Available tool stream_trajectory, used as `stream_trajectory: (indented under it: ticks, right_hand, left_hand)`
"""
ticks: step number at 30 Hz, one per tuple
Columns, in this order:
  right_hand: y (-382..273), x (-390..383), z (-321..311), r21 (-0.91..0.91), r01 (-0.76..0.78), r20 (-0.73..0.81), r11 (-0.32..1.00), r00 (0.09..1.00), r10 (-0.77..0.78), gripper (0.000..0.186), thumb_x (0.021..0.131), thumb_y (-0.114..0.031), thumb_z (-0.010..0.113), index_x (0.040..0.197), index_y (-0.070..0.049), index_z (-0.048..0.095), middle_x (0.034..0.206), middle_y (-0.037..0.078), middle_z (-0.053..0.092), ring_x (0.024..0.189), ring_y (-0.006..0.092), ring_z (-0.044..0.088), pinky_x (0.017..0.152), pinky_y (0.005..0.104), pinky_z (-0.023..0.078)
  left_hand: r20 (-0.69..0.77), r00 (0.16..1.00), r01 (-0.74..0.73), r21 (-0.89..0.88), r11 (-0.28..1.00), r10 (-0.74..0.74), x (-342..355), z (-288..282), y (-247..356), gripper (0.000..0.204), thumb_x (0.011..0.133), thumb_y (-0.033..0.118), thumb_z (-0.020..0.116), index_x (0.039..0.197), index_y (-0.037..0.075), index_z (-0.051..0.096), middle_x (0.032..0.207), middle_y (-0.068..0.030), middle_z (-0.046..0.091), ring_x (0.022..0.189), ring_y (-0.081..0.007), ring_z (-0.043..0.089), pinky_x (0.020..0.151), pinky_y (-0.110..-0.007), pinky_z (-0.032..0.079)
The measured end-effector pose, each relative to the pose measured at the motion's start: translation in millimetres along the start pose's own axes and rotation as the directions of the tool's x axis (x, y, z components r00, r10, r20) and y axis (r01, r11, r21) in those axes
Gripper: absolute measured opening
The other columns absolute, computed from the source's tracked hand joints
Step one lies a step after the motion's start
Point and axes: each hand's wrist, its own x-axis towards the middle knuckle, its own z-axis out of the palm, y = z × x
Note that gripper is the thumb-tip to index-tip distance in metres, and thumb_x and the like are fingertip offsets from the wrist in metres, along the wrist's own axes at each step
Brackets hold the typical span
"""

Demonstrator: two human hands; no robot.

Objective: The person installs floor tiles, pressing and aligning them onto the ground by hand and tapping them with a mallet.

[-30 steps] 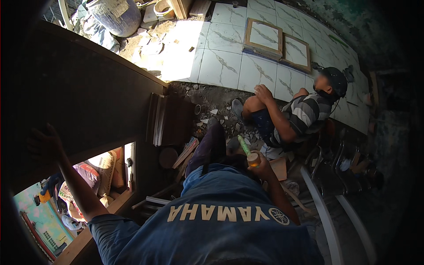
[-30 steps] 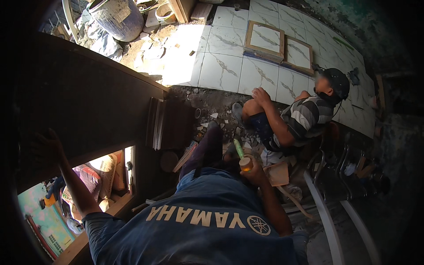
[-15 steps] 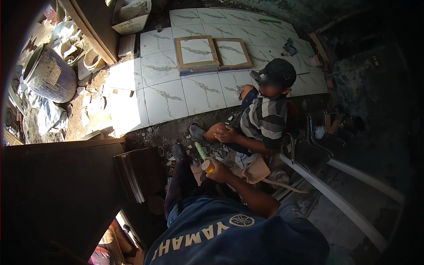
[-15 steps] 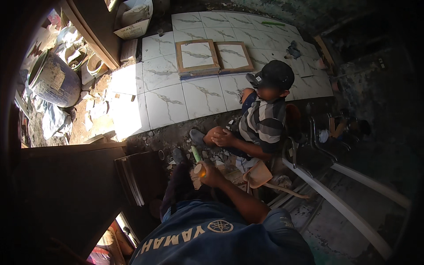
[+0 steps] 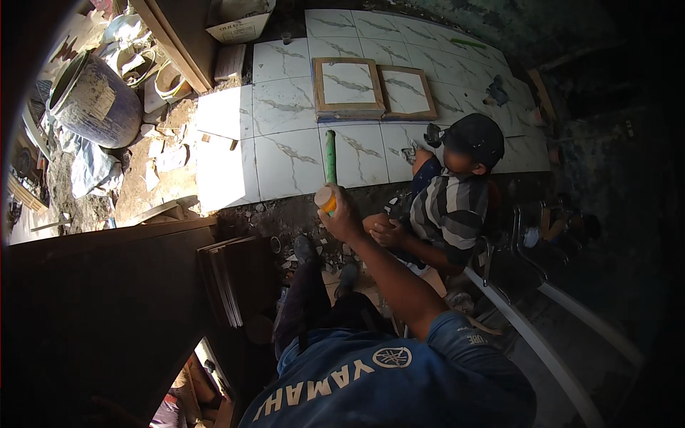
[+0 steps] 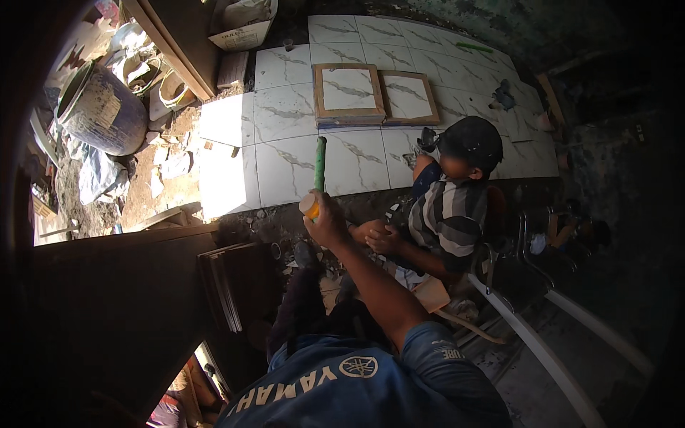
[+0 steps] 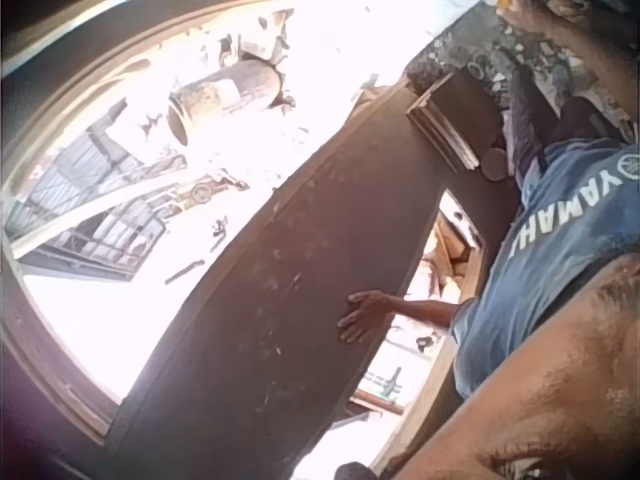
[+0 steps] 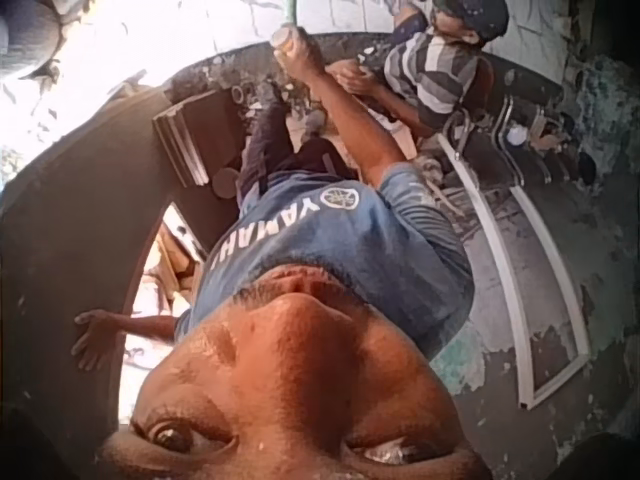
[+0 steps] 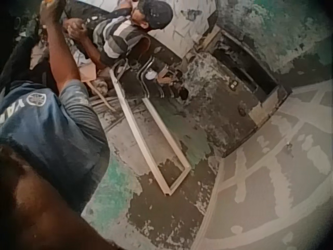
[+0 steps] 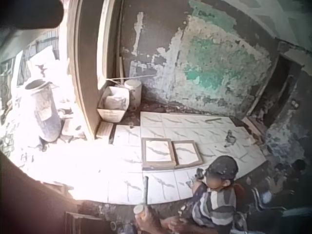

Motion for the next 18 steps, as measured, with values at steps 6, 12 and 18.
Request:
stream_trajectory:
  ticks: [6,12,18]
  right_hand:
    - [-6.7,-21.5,-9.6,0.050,0.048,0.098,0.998,0.994,-0.052,0.064,0.073,-0.012,0.073,0.130,-0.006,0.044,0.116,0.019,0.057,0.108,0.0381,0.056,0.093,0.0448,0.046]
    - [12.7,-122.4,-7.8,0.085,-0.058,0.358,0.995,0.934,0.024,0.063,0.075,-0.016,0.072,0.131,-0.007,0.045,0.120,0.021,0.056,0.113,0.0383,0.055,0.095,0.0458,0.045]
    - [53.1,-172.4,16.9,-0.091,-0.268,0.554,0.959,0.787,0.272,0.067,0.075,-0.016,0.073,0.134,-0.005,0.042,0.125,0.019,0.054,0.116,0.0372,0.054,0.098,0.0440,0.044]
  left_hand:
    - [0.061,0.987,-0.160,0.500,0.851,0.150,-5.9,43.2,-33.0,0.074,0.091,0.063,0.046,0.134,0.002,0.046,0.129,-0.0254,0.049,0.114,-0.0412,0.053,0.091,-0.047,0.048]
    - [0.025,0.930,-0.366,0.078,0.927,0.366,-43.3,77.7,-41.6,0.082,0.093,0.055,0.050,0.149,0.003,0.022,0.147,-0.0315,0.029,0.129,-0.0502,0.040,0.104,-0.059,0.036]
    - [-0.094,0.960,-0.270,-0.043,0.962,0.266,-69.7,29.2,67.5,0.078,0.092,0.057,0.050,0.149,0.009,0.028,0.146,-0.0318,0.031,0.132,-0.0519,0.035,0.104,-0.063,0.034]
